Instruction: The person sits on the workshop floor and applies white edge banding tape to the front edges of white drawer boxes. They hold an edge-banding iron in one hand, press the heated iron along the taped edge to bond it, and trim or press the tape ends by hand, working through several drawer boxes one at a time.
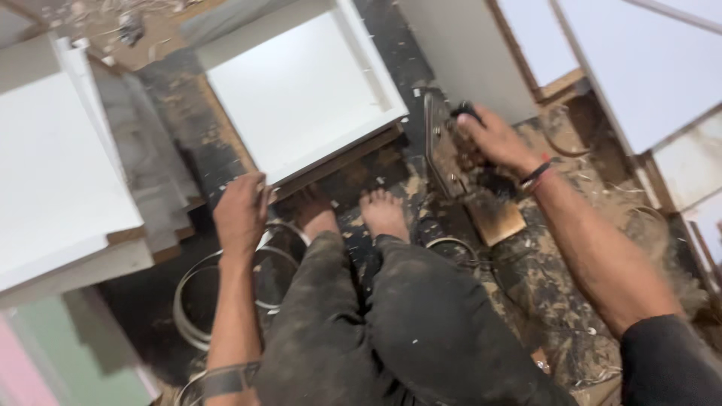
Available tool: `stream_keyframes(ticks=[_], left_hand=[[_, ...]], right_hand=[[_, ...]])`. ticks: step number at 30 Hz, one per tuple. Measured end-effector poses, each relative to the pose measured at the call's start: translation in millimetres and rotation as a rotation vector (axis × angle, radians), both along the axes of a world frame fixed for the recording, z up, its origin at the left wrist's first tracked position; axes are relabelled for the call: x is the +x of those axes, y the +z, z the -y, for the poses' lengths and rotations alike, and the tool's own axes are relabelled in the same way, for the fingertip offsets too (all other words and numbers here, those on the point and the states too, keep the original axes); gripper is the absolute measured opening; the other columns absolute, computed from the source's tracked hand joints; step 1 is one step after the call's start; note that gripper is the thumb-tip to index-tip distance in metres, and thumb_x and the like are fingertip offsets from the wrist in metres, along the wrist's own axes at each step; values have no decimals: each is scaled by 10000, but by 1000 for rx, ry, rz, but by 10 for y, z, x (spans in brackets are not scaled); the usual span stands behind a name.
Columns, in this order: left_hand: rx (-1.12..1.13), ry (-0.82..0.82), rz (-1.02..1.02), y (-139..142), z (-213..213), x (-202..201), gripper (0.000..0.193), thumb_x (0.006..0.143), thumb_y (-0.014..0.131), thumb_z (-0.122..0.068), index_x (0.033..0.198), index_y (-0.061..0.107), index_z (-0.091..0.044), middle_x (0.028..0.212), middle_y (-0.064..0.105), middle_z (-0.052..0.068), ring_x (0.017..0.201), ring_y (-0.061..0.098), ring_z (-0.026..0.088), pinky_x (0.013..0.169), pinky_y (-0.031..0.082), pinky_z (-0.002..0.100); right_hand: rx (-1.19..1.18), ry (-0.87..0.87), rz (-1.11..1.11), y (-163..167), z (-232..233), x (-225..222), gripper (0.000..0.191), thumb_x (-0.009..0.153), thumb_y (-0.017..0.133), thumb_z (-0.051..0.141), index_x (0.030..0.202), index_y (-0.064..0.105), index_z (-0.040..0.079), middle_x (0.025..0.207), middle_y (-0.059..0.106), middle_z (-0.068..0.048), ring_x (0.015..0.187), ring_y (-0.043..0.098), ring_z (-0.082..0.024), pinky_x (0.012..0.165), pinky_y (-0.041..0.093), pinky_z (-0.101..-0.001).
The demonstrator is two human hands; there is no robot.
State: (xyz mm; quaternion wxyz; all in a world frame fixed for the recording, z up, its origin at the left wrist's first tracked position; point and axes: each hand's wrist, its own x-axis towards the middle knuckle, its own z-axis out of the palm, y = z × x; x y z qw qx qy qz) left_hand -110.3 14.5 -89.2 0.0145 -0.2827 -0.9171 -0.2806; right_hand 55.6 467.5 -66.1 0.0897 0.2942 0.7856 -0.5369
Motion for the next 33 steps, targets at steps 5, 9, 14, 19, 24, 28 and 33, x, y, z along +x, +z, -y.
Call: stream_keyframes(ticks=[5, 9, 14, 19, 24, 28, 33], left_hand=[[-22, -3, 70, 46, -35, -37, 228, 969, 708, -210, 1156, 681, -81, 1112, 704, 109, 1042, 664, 331, 854, 529, 429], [-26, 49, 180, 95, -64, -84, 233, 953, 695, -212, 1148, 679, -85, 1100, 693, 102, 1031, 664, 323, 854, 524, 431], [-58, 44, 162, 96, -100, -132, 228, 948, 696, -199, 1141, 678, -80, 1115, 690, 113, 1069, 645, 342, 883, 507, 450], [-60, 16, 165, 63, -153, -121, 231, 960, 689, -190, 1157, 668, -71, 1139, 688, 113, 1086, 649, 334, 908, 510, 445], [-51, 30, 152, 35, -188, -95, 223, 958, 695, -184, 1147, 668, -68, 1131, 684, 115, 1069, 652, 341, 881, 517, 438], [-39, 44, 156, 48, -179, -57, 212, 970, 694, -183, 1148, 668, -69, 1140, 684, 116, 1063, 656, 343, 871, 517, 441], [-60, 56, 132, 87, -193, -49, 214, 959, 697, -199, 1133, 676, -75, 1113, 690, 113, 1049, 658, 343, 866, 518, 449]], right_hand=[[139, -4, 124, -346, -77, 580, 402, 1027, 582, 436, 1134, 611, 49, 812, 571, -9, 693, 542, -98, 574, 469, -289], [33, -104, 228, -439, -251, 759, 417, 1003, 607, 435, 1206, 621, 71, 813, 554, -31, 697, 533, -150, 608, 473, -339], [176, 1, 205, -541, -415, 725, 564, 996, 627, 487, 1320, 607, 27, 1023, 640, -81, 903, 573, -212, 815, 475, -408], [451, 77, 113, -605, -372, 590, 631, 1047, 635, 553, 1408, 576, 39, 1287, 652, -232, 1174, 608, -321, 960, 433, -441], [288, 199, 287, -481, -363, 400, 510, 1024, 512, 536, 1294, 608, 114, 1137, 701, -205, 1109, 673, -367, 971, 514, -454], [406, 324, 207, -547, -374, 477, 509, 995, 505, 507, 1354, 582, 155, 1236, 700, -156, 1171, 646, -380, 975, 491, -468], [476, 413, 192, -702, -332, 851, 596, 971, 512, 557, 1447, 533, 198, 1328, 663, -174, 1164, 639, -396, 981, 499, -464]])
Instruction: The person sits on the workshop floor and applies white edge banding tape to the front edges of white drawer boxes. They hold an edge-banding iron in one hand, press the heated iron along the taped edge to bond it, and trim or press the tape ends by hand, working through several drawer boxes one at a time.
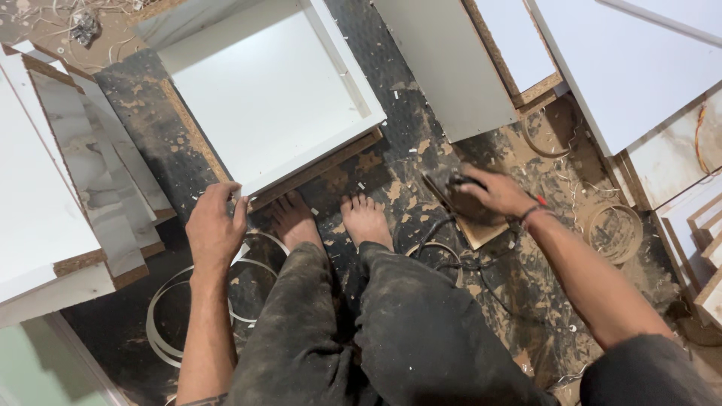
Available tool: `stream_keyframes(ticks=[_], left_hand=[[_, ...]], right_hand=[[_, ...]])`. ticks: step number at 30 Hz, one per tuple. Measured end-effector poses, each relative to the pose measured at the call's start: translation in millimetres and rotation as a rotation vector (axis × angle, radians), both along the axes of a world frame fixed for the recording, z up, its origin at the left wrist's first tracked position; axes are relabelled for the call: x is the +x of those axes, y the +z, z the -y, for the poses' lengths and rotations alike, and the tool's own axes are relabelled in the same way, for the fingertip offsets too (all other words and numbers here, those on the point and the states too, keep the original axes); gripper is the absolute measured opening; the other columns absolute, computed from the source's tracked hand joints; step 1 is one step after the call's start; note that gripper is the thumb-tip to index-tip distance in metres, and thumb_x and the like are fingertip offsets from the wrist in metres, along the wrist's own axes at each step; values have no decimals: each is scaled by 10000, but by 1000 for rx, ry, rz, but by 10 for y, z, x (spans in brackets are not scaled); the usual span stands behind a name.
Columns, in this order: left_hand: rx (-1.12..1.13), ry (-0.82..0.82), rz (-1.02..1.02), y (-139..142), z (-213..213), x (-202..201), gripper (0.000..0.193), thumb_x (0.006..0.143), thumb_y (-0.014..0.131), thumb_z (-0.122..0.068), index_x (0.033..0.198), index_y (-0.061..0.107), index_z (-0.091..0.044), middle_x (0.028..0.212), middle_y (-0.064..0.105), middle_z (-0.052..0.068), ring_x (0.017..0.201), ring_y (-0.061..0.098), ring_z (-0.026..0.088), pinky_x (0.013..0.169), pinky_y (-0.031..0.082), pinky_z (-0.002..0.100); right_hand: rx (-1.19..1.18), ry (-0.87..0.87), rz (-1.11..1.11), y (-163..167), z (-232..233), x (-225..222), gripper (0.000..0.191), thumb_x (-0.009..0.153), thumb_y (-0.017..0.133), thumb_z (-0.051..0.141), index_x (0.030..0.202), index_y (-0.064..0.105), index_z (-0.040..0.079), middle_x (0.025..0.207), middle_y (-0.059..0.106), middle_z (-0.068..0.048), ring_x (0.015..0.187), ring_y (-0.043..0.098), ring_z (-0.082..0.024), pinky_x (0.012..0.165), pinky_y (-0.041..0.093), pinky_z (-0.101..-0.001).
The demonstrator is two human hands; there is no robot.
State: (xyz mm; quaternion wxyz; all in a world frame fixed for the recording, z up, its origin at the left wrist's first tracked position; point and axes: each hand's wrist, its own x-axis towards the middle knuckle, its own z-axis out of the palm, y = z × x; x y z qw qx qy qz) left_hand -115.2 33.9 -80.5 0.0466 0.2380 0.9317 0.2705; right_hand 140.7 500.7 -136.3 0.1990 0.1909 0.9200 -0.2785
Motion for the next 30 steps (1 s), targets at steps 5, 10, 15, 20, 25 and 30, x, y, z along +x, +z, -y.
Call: stream_keyframes(ticks=[5, 10, 15, 20, 25, 30], left_hand=[[-35, -24, 6, -1, 8, -50, 203, 956, 698, -196, 1119, 682, -76, 1100, 695, 112, 1040, 656, 346, 856, 518, 460], [-43, -37, 4, -29, 24, -67, 212, 943, 712, -188, 1119, 682, -75, 1115, 698, 118, 1038, 652, 358, 868, 509, 471], [34, -142, -87, -30, 26, -136, 296, 886, 735, -171, 1149, 679, -47, 1098, 699, 162, 1064, 640, 384, 917, 493, 486], [45, -207, -205, -108, -89, -171, 400, 927, 726, -240, 1254, 634, -29, 1212, 672, 183, 1160, 600, 374, 993, 442, 517], [-49, -290, -308, -387, -545, -226, 604, 929, 671, -406, 1356, 576, 10, 1333, 621, 203, 1294, 524, 344, 1115, 312, 600], [-315, -395, -252, -673, -709, -331, 520, 876, 675, -323, 1342, 577, -114, 1363, 609, 100, 1416, 477, 346, 1218, 299, 590]], right_hand=[[-30, -94, 113, 30, 109, 429, 580, 980, 523, 536, 1440, 544, 182, 1251, 702, -183, 1165, 661, -383, 1000, 507, -450], [-107, -370, 15, -72, 101, 432, 474, 1037, 519, 452, 1296, 601, 63, 1132, 711, -187, 1073, 684, -318, 953, 512, -430], [-200, -426, -157, -45, 38, 141, 456, 1043, 525, 418, 1279, 604, 37, 1133, 705, -192, 1064, 652, -318, 938, 496, -412], [386, -135, -71, 365, 362, -338, 459, 994, 670, 374, 1323, 627, 57, 1151, 701, -226, 1094, 640, -414, 949, 498, -492], [185, 285, -594, 464, 1385, -1392, 340, 942, 714, 284, 1180, 689, 42, 1147, 694, -174, 1101, 637, -344, 953, 492, -477], [69, 539, -546, 125, 2264, -2630, 546, 1042, 479, 472, 1465, 520, 128, 1471, 560, -175, 1451, 418, -289, 1221, 175, -564]])
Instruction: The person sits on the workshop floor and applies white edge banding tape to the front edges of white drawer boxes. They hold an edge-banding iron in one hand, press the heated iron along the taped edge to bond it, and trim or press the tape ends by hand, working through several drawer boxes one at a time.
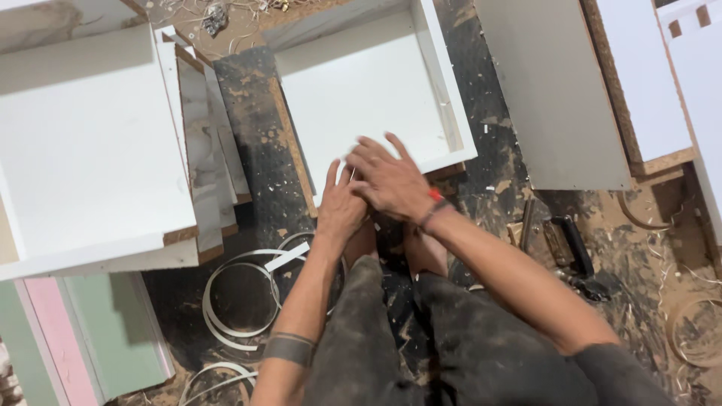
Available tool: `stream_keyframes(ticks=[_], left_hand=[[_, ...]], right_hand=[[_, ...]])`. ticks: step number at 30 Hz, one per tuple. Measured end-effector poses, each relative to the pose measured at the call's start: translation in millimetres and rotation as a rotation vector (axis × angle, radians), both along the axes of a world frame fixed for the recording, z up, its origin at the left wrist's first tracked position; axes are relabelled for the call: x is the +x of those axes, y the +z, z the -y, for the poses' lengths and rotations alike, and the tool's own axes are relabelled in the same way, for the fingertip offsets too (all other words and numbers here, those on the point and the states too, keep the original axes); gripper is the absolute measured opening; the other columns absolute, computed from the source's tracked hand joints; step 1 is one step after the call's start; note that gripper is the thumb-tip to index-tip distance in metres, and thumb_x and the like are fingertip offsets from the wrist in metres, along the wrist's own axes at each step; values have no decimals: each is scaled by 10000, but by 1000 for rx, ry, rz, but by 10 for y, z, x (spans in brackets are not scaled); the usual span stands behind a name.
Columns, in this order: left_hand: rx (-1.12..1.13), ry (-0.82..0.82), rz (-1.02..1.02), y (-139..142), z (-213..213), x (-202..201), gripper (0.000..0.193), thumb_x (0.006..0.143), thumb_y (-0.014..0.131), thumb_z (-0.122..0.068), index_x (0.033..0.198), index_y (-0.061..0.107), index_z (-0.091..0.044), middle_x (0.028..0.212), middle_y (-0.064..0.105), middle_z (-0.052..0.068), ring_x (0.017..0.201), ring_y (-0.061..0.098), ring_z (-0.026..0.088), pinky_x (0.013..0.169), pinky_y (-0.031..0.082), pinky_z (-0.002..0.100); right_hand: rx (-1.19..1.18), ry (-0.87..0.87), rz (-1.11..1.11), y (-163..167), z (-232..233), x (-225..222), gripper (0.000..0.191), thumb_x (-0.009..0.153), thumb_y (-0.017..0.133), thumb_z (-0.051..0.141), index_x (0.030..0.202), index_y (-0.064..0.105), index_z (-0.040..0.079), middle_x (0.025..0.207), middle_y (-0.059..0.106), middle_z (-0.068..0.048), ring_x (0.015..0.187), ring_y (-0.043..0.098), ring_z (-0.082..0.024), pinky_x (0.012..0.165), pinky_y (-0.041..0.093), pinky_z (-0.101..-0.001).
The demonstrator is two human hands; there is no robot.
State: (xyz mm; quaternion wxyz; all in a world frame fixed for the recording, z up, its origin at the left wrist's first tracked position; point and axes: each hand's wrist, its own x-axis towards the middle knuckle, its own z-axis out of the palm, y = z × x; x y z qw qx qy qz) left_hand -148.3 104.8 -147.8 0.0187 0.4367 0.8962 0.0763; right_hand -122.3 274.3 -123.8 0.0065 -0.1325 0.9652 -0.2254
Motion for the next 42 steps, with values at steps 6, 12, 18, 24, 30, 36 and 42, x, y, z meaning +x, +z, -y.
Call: stream_keyframes(ticks=[6, 12, 18, 24, 30, 36, 42], left_hand=[[124, 80, 114, -77, 101, -45, 702, 823, 797, -228, 1435, 565, 27, 1326, 627, 164, 1288, 548, 323, 1213, 341, 515], [84, 196, 19, 222, 418, -91, 671, 660, 878, -235, 1226, 607, 2, 1180, 648, 153, 1119, 584, 336, 1065, 410, 520], [262, 214, 156, 169, 448, -82, 643, 694, 865, -157, 1269, 609, -26, 1211, 651, 135, 1130, 585, 331, 1014, 459, 441], [270, 213, 89, 94, 404, -30, 594, 671, 856, -150, 1205, 623, -33, 1129, 644, 126, 1094, 589, 332, 973, 478, 438], [178, 158, 28, 227, 394, -64, 505, 682, 851, -199, 1110, 629, -51, 1075, 642, 109, 1038, 594, 325, 970, 443, 474], [61, 187, -36, 145, 310, 20, 806, 667, 830, -268, 1322, 518, 82, 1233, 621, 231, 1187, 567, 361, 1081, 298, 649], [155, -96, -109, -127, -593, 73, 733, 952, 673, -220, 1575, 320, -64, 1528, 492, 175, 1457, 466, 292, 1235, 326, 551]], right_hand=[[285, 58, -99, -241, -607, -132, 703, 988, 366, 663, 1529, 446, 221, 1581, 464, -64, 1517, 259, -196, 1222, 5, -621], [353, 5, -45, -279, -1054, 61, 622, 1056, 369, 616, 1542, 496, 250, 1545, 525, -46, 1530, 319, -206, 1293, 16, -614], [199, -66, 57, -67, -989, 92, 539, 1102, 337, 515, 1541, 499, 248, 1524, 552, -39, 1518, 382, -207, 1347, 45, -587], [205, 77, 106, -210, -15, -137, 662, 1051, 319, 589, 1595, 376, 215, 1635, 375, -66, 1554, 217, -225, 1260, -18, -594], [300, -49, 256, -93, -557, 16, 603, 1025, 304, 589, 1559, 337, 311, 1679, 256, 10, 1563, 121, -188, 1217, -82, -628], [-34, -313, -111, -113, -1080, 232, 534, 1107, 443, 378, 1605, 417, 188, 1698, 301, -77, 1593, 188, -335, 1265, 138, -607], [3, -259, -163, -148, -1021, 218, 515, 1103, 515, 278, 1600, 453, 159, 1679, 358, -88, 1578, 226, -380, 1255, 232, -568]])
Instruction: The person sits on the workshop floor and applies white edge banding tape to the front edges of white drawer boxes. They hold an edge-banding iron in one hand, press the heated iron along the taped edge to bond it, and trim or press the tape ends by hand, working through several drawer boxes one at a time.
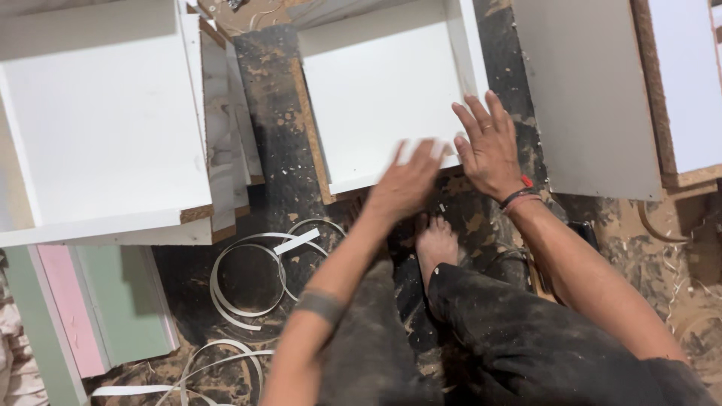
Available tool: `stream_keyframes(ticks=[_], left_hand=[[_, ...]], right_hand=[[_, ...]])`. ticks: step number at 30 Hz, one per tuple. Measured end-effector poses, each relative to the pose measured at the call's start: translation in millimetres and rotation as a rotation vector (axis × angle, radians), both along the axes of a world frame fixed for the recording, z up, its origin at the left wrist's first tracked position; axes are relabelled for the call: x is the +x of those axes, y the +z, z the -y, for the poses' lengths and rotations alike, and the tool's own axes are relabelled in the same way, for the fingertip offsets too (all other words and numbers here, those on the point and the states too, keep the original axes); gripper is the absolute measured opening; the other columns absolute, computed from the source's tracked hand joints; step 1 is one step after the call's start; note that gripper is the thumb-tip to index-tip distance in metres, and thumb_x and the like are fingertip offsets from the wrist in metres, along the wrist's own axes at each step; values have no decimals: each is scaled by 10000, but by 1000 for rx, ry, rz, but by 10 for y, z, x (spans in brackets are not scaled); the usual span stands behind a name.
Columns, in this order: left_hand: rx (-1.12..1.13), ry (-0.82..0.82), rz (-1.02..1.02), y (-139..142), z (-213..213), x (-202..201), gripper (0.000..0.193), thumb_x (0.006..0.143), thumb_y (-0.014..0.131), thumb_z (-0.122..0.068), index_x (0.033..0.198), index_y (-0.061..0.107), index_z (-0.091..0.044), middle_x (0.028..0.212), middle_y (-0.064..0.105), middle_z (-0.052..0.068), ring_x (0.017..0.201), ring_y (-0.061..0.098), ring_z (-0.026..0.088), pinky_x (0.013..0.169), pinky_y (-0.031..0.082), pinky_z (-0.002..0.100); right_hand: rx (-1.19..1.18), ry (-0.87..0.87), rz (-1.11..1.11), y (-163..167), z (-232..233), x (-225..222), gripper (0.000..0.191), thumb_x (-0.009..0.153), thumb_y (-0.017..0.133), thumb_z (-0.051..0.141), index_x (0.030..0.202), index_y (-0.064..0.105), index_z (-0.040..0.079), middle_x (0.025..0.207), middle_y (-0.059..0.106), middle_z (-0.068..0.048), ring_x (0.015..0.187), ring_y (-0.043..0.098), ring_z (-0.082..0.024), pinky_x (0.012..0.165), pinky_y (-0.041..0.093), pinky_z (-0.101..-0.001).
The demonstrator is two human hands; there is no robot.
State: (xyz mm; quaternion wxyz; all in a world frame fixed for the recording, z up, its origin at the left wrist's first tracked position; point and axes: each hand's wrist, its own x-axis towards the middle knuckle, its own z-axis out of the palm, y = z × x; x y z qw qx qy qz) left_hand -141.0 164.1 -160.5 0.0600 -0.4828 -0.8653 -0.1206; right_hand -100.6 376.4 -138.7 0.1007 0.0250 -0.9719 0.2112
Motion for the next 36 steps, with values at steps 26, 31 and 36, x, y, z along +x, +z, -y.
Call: stream_keyframes(ticks=[26, 31, 36], left_hand=[[1019, 874, 935, -177, 968, 426, 785, 1007, 669, -275, 1592, 231, 11, 1529, 406, 262, 1348, 498, 319, 1099, 465, 473], [1066, 561, 953, 120, 1059, -156, 796, 975, 659, -188, 1575, 159, -38, 1505, 471, 195, 1303, 545, 269, 1036, 482, 429], [812, 822, 978, 162, 1270, 107, 371, 1007, 584, -228, 1344, 590, -74, 1135, 725, 168, 965, 703, 294, 768, 588, 405]], right_hand=[[-591, -253, 243, 388, 868, 1244, 630, 963, 557, 181, 1549, 355, 71, 1570, 371, -242, 1477, 328, -400, 1201, 294, -532], [186, 52, 254, 572, 316, 910, 738, 797, 671, 106, 1506, 481, 175, 1503, 516, -142, 1436, 464, -307, 1168, 376, -501], [373, 119, 57, 530, -485, 178, 603, 652, 842, 335, 1213, 689, 174, 1258, 677, -49, 1287, 590, -233, 1119, 332, -571]])
